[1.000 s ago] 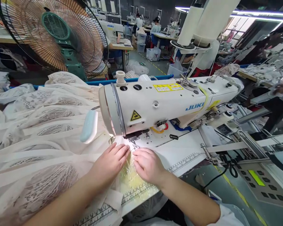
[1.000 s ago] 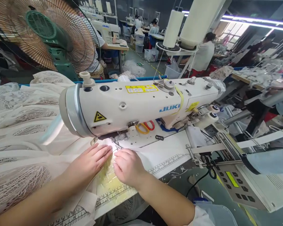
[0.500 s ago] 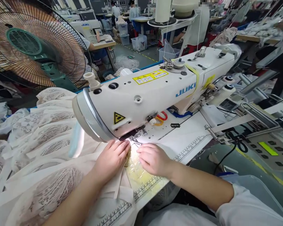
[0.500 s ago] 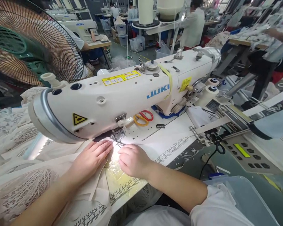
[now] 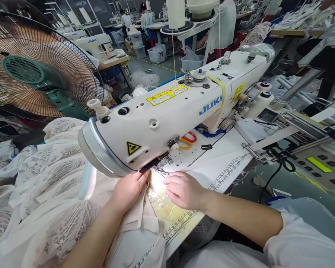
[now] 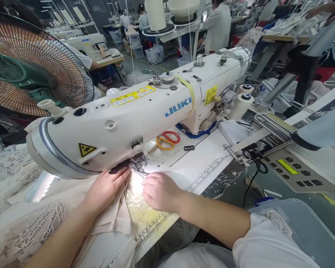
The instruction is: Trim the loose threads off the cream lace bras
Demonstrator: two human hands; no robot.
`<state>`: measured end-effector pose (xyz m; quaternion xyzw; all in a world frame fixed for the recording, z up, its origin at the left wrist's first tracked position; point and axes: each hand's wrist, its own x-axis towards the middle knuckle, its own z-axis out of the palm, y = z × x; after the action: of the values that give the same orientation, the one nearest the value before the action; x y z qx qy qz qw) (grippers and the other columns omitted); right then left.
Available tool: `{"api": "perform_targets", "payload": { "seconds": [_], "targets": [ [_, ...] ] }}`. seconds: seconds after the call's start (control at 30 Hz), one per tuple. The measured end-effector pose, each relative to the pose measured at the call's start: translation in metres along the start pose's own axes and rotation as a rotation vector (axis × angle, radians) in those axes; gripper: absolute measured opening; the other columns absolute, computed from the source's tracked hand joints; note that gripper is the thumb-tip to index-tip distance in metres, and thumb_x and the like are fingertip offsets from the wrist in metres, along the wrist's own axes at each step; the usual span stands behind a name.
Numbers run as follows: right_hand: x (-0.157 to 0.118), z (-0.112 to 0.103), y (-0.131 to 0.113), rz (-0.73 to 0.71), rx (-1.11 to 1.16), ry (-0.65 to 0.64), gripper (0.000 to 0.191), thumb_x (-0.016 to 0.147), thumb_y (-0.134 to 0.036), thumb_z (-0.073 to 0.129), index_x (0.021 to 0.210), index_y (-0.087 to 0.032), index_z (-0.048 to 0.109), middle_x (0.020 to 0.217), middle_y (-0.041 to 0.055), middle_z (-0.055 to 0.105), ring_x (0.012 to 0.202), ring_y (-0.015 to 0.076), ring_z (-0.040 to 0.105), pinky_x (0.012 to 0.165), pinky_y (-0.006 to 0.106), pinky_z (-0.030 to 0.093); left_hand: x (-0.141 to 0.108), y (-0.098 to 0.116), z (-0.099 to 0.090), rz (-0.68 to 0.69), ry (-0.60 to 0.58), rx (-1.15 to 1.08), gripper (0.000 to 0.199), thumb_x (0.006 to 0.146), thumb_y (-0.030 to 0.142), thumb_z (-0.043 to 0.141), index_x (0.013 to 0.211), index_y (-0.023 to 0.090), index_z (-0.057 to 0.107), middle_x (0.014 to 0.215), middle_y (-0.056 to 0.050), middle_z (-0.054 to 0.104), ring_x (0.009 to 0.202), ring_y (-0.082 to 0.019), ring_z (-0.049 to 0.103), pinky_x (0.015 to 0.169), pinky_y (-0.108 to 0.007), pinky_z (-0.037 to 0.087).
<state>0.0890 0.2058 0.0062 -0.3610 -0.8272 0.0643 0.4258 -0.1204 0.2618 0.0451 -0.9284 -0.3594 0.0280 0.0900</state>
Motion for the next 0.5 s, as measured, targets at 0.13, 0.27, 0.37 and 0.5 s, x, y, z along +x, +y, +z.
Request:
{"api": "perform_targets", "payload": {
  "seconds": [0.13, 0.27, 0.37, 0.5],
  "targets": [
    [0.003, 0.001, -0.004, -0.006, 0.016, 0.043, 0.023, 0.079, -0.015, 0.042, 0.064, -0.017, 0.059, 0.077, 0.0057, 0.068, 0.074, 0.0161, 0.061, 0.077, 0.030, 0.052, 0.001, -0.005, 0.000, -0.038, 0.009, -0.011, 0.036, 0.085, 0.016, 0.031, 0.103, 0.019, 0.062, 0.095, -0.008, 0.070, 0.077, -0.023, 0.064, 0.064, -0.034, 0.048],
    [0.005, -0.008, -0.008, 0.031, 0.071, 0.038, 0.019, 0.079, -0.016, 0.043, 0.070, -0.018, 0.060, 0.079, 0.0041, 0.068, 0.074, 0.0151, 0.062, 0.075, 0.029, 0.053, 0.001, -0.007, -0.005, -0.073, 0.046, -0.030, 0.037, 0.082, 0.015, 0.031, 0.095, 0.020, 0.065, 0.081, -0.006, 0.071, 0.070, -0.023, 0.064, 0.057, -0.031, 0.047],
    [0.010, -0.027, 0.009, 0.148, -0.005, -0.005, 0.018, 0.080, -0.018, 0.045, 0.078, -0.019, 0.062, 0.083, 0.0045, 0.069, 0.078, 0.0167, 0.063, 0.072, 0.030, 0.053, -0.001, -0.006, -0.009, -0.127, 0.104, -0.079, 0.035, 0.082, 0.016, 0.032, 0.094, 0.021, 0.065, 0.077, -0.005, 0.070, 0.073, -0.022, 0.063, 0.064, -0.032, 0.047],
    [0.037, -0.049, 0.056, 0.291, -0.256, -0.107, 0.018, 0.083, -0.020, 0.047, 0.077, -0.018, 0.064, 0.086, 0.0095, 0.068, 0.083, 0.0231, 0.062, 0.074, 0.037, 0.051, -0.003, -0.005, -0.005, -0.234, 0.195, -0.197, 0.032, 0.085, 0.019, 0.034, 0.094, 0.023, 0.063, 0.086, -0.004, 0.069, 0.080, -0.020, 0.061, 0.072, -0.031, 0.046]
  ]
}}
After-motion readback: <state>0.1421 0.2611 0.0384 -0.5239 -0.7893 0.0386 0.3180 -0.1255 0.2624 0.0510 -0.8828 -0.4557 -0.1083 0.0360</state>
